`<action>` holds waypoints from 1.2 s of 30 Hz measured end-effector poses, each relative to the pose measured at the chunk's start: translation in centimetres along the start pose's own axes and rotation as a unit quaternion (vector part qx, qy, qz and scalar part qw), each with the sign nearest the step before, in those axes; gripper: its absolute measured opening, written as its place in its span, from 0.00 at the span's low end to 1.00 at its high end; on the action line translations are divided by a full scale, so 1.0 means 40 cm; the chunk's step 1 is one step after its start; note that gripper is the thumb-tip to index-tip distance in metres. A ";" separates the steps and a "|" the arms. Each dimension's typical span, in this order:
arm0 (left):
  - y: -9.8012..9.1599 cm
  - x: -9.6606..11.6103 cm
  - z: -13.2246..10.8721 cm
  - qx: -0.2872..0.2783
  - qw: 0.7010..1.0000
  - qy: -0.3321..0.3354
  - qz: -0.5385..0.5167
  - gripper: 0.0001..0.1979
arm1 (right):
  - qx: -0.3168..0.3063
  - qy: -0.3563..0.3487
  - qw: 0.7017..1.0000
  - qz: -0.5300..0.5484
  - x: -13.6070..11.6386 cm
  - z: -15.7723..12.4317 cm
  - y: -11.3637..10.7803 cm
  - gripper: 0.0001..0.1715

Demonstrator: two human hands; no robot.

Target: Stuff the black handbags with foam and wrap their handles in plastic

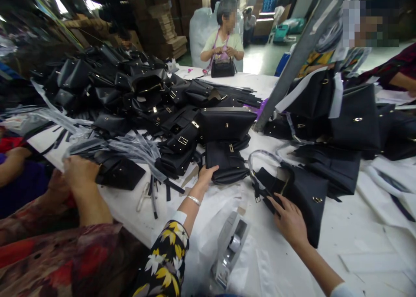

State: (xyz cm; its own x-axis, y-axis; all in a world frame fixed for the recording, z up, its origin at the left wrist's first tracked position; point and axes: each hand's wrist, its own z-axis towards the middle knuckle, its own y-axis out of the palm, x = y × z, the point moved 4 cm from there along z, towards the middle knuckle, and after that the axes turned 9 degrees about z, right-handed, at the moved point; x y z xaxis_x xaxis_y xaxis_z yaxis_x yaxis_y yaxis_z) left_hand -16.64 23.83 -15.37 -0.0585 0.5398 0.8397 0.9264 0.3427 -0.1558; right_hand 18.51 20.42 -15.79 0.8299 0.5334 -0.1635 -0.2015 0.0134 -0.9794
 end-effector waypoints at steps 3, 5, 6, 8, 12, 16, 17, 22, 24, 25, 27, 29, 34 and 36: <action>0.081 0.013 -0.018 -0.053 0.992 -0.066 -0.099 0.16 | -0.003 0.008 1.000 0.013 0.016 -0.026 -0.010 0.33; 0.150 0.026 -0.035 -0.079 0.980 -0.095 -0.156 0.16 | -0.008 0.005 1.000 0.017 0.024 -0.044 -0.012 0.33; 0.189 0.033 -0.045 -0.090 0.974 -0.102 -0.183 0.16 | -0.012 0.000 1.000 0.017 0.027 -0.054 -0.011 0.33; 0.273 0.048 -0.064 -0.108 0.962 -0.107 -0.227 0.16 | -0.022 -0.014 1.000 0.010 0.032 -0.076 -0.003 0.33; 0.432 0.062 -0.096 -0.140 0.949 -0.101 -0.264 0.13 | -0.033 -0.034 0.999 -0.011 0.046 -0.117 0.024 0.33; 0.513 0.028 -0.108 -0.154 0.960 -0.093 -0.213 0.12 | -0.054 -0.076 0.996 -0.009 0.056 -0.140 0.043 0.35; 0.518 0.014 -0.107 -0.153 0.966 -0.092 -0.188 0.12 | -0.060 -0.086 0.994 -0.003 0.058 -0.143 0.044 0.36; 0.466 -0.041 -0.068 -0.168 0.983 -0.074 -0.014 0.18 | -0.070 -0.113 0.990 0.049 0.063 -0.147 0.040 0.32; 0.403 -0.046 -0.037 -0.169 0.982 -0.050 0.067 0.22 | -0.069 -0.118 0.988 0.072 0.064 -0.145 0.042 0.27; 0.358 -0.044 -0.019 -0.156 0.981 -0.033 0.106 0.23 | -0.068 -0.120 0.987 0.083 0.064 -0.145 0.045 0.25; 0.247 -0.035 0.022 -0.096 0.979 0.008 0.179 0.22 | -0.061 -0.123 0.986 0.099 0.067 -0.145 0.056 0.21; 0.126 -0.020 0.064 -0.008 0.968 0.048 0.247 0.19 | -0.051 -0.126 0.985 0.107 0.071 -0.148 0.074 0.18; -0.063 0.015 0.170 0.129 0.902 0.104 0.399 0.19 | -0.015 -0.151 0.983 0.099 0.077 -0.155 0.136 0.16; -0.079 0.019 0.209 0.141 0.873 0.103 0.456 0.19 | -0.001 -0.158 0.983 0.091 0.076 -0.155 0.158 0.16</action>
State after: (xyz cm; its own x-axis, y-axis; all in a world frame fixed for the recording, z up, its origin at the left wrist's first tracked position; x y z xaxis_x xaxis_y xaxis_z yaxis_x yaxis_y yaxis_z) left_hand -22.74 29.60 -18.60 0.7507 0.5474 0.3700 0.4225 0.0328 -0.9058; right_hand 23.00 16.89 -23.21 0.5768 0.7631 -0.2914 -0.3298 -0.1088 -0.9377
